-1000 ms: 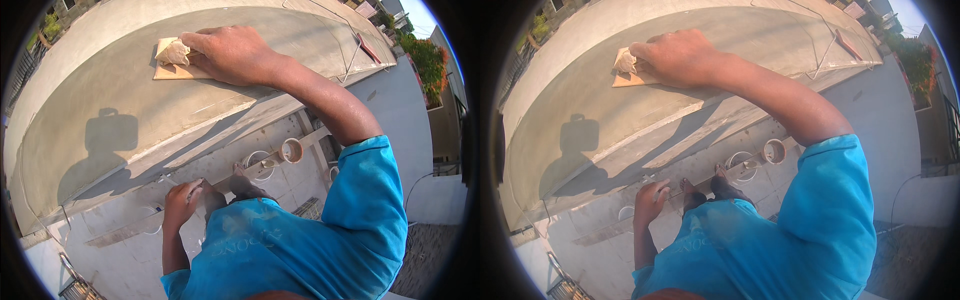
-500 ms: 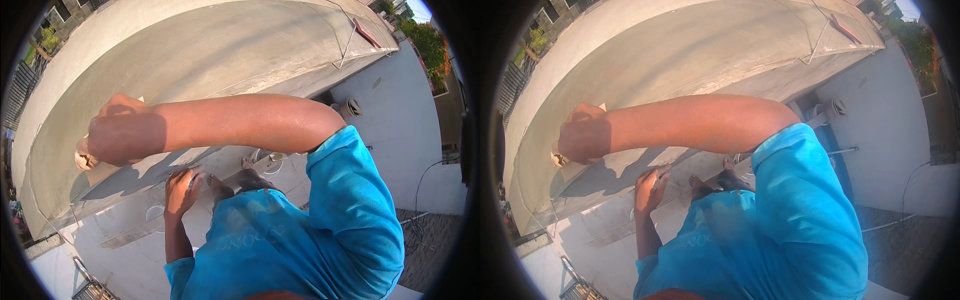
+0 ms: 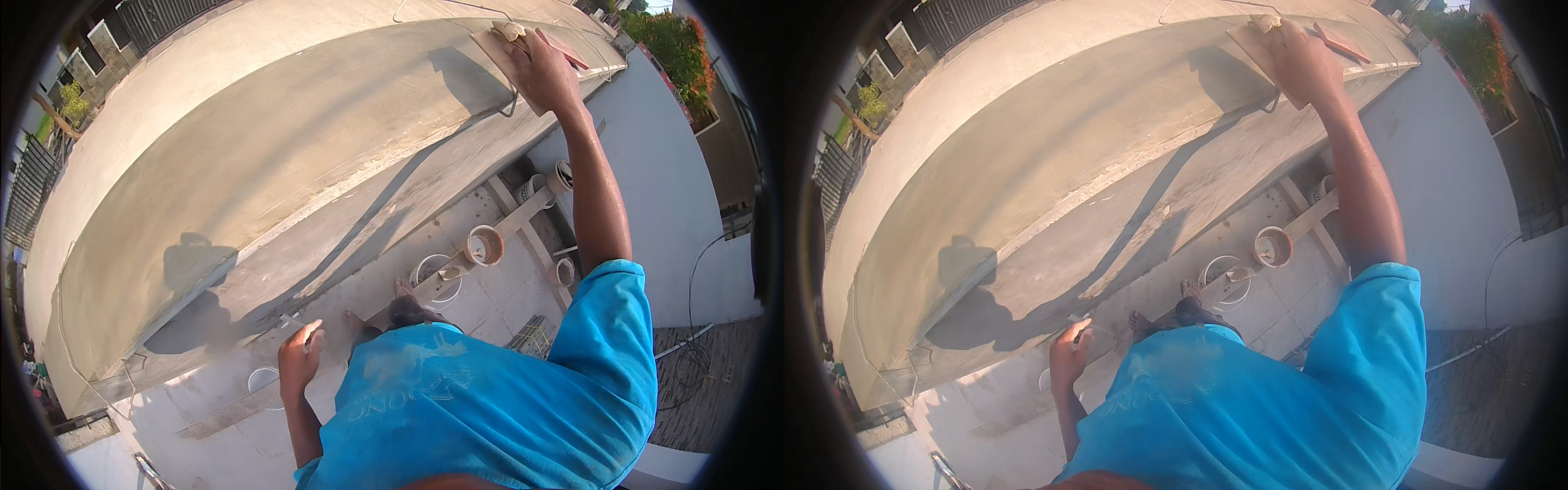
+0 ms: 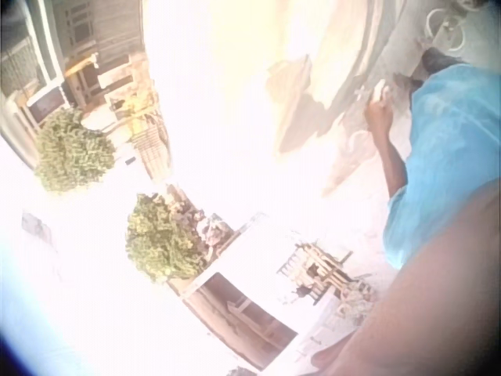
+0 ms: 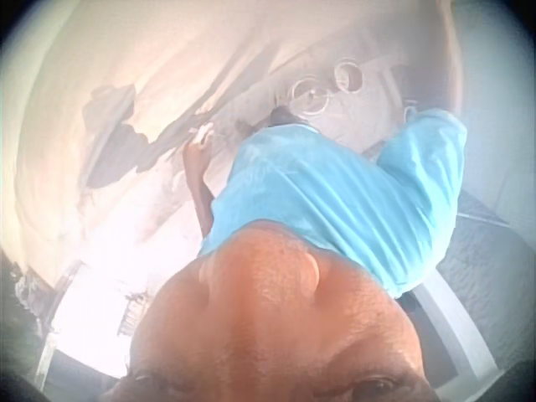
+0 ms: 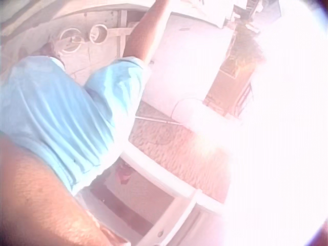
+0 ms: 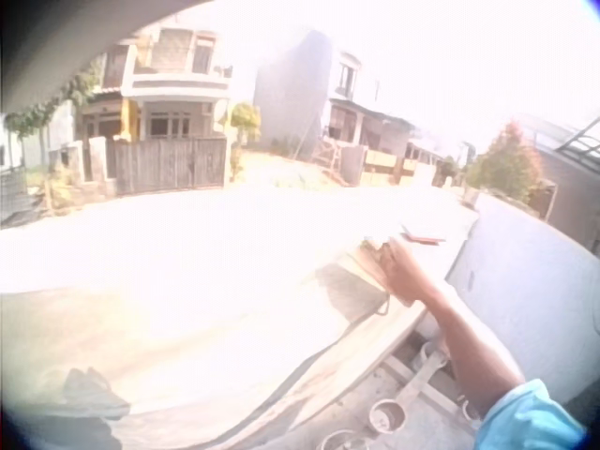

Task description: The person smooths a freshly poured concrete surface on a curved roof using a pink float and a wooden trowel. They repeatedly rub and level the wet concrete, occasionally switching tools and repositioning to reach different sections of the curved surface.

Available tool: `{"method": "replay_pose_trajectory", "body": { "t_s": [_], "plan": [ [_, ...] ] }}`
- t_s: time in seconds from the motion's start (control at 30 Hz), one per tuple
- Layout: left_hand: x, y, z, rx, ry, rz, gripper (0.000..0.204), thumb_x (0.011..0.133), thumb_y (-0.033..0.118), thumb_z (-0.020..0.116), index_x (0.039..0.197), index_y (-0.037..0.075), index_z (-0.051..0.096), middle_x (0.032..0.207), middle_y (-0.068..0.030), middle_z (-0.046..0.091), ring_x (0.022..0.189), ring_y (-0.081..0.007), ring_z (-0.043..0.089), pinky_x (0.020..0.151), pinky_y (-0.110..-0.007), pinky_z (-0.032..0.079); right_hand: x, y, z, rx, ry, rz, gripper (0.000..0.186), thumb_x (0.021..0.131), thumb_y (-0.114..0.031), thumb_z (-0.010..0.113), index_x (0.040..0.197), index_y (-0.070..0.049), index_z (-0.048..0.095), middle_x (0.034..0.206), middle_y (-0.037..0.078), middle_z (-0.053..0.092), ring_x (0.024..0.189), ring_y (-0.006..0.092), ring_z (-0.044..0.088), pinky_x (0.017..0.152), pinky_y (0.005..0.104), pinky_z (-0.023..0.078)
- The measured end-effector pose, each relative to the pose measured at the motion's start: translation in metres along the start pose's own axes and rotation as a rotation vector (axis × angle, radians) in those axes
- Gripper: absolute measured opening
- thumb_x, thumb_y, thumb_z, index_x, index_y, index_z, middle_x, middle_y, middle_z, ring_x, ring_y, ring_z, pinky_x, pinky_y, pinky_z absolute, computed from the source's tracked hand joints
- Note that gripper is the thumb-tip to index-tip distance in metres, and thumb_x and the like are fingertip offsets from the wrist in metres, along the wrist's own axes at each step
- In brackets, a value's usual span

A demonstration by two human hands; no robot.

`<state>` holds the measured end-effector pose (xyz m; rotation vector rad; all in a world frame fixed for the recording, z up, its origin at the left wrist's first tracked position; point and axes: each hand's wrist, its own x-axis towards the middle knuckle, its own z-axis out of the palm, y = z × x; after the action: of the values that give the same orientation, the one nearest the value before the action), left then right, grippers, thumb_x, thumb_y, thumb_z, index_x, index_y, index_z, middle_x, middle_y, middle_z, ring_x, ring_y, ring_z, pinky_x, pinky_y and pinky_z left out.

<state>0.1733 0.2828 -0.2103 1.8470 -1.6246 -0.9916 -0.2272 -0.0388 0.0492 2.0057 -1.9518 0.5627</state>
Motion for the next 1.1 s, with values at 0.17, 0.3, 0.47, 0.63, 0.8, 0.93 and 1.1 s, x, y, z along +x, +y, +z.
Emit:
{"method": "replay_pose_trajectory", "body": {
  "t_s": [0.17,0.3,0.47,0.63,0.8,0.93,1.1],
  "plan": [
    [0.03,0.049,-0.003,0.013,-0.026,0.169,0.027,0.094,0.023,0.063,0.115,0.008,0.07,0.106,-0.0151,0.072,0.098,-0.0342,0.068,0.086,-0.043,0.053,0.001,-0.055,-0.018,0.497,-0.07,-0.31,0.04,0.097,-0.021,0.054,0.134,-0.003,0.054,0.111,0.022,0.068,0.102,0.0345,0.066,0.091,0.0419,0.05],
    [0.044,0.092,-0.003,0.124,0.049,0.472,0.024,0.094,0.022,0.063,0.113,0.01,0.071,0.099,-0.0129,0.073,0.093,-0.0333,0.068,0.084,-0.043,0.053,0.002,-0.132,0.005,0.406,-0.14,-0.632,0.038,0.095,-0.018,0.058,0.131,-0.004,0.055,0.112,0.022,0.067,0.103,0.039,0.064,0.091,0.0419,0.049],
    [0.032,0.098,0.001,0.034,0.126,0.545,0.022,0.093,0.02,0.065,0.111,0.01,0.072,0.096,-0.0117,0.073,0.091,-0.0314,0.068,0.079,-0.04,0.054,0.016,-0.184,0.031,0.4,-0.098,-0.778,0.036,0.094,-0.013,0.055,0.13,-0.009,0.057,0.117,0.014,0.065,0.11,0.0366,0.059,0.093,0.0445,0.049],
    [-0.003,0.044,-0.014,-0.14,0.428,0.27,0.024,0.092,0.021,0.068,0.112,0.009,0.072,0.093,-0.0115,0.073,0.083,-0.0253,0.069,0.075,-0.035,0.055,0.036,-0.169,0.039,0.287,-0.103,-0.794,0.041,0.094,-0.006,0.051,0.134,-0.013,0.056,0.124,0.009,0.062,0.119,0.0313,0.053,0.099,0.0458,0.045],
    [-0.063,-0.03,-0.087,-0.641,1.202,-0.049,0.043,0.099,0.031,0.063,0.129,0.0,0.059,0.097,-0.0056,0.065,0.084,-0.0132,0.063,0.073,-0.028,0.052,-0.023,-0.165,0.0,0.348,0.264,-0.677,0.045,0.093,-0.001,0.056,0.136,-0.016,0.057,0.126,0.01,0.061,0.125,0.0296,0.053,0.105,0.0441,0.043],
    [-0.096,-0.055,-0.172,-1.013,1.549,0.034,0.048,0.101,0.037,0.056,0.132,0.001,0.054,0.106,-0.0045,0.059,0.09,-0.0123,0.058,0.075,-0.029,0.049,-0.11,-0.189,-0.015,0.777,0.241,-0.803,0.035,0.088,0.005,0.058,0.121,-0.004,0.065,0.109,0.013,0.067,0.105,0.0318,0.06,0.086,0.0411,0.05],
    [-0.096,-0.046,-0.214,-1.003,1.556,0.191,0.035,0.101,0.024,0.058,0.123,-0.003,0.059,0.096,-0.0052,0.063,0.081,-0.0117,0.061,0.07,-0.027,0.049,-0.183,-0.231,-0.003,0.98,-0.046,-1.028,0.031,0.078,0.009,0.064,0.105,-0.003,0.071,0.098,0.015,0.065,0.085,0.0281,0.061,0.072,0.0356,0.049]
  ]
}}
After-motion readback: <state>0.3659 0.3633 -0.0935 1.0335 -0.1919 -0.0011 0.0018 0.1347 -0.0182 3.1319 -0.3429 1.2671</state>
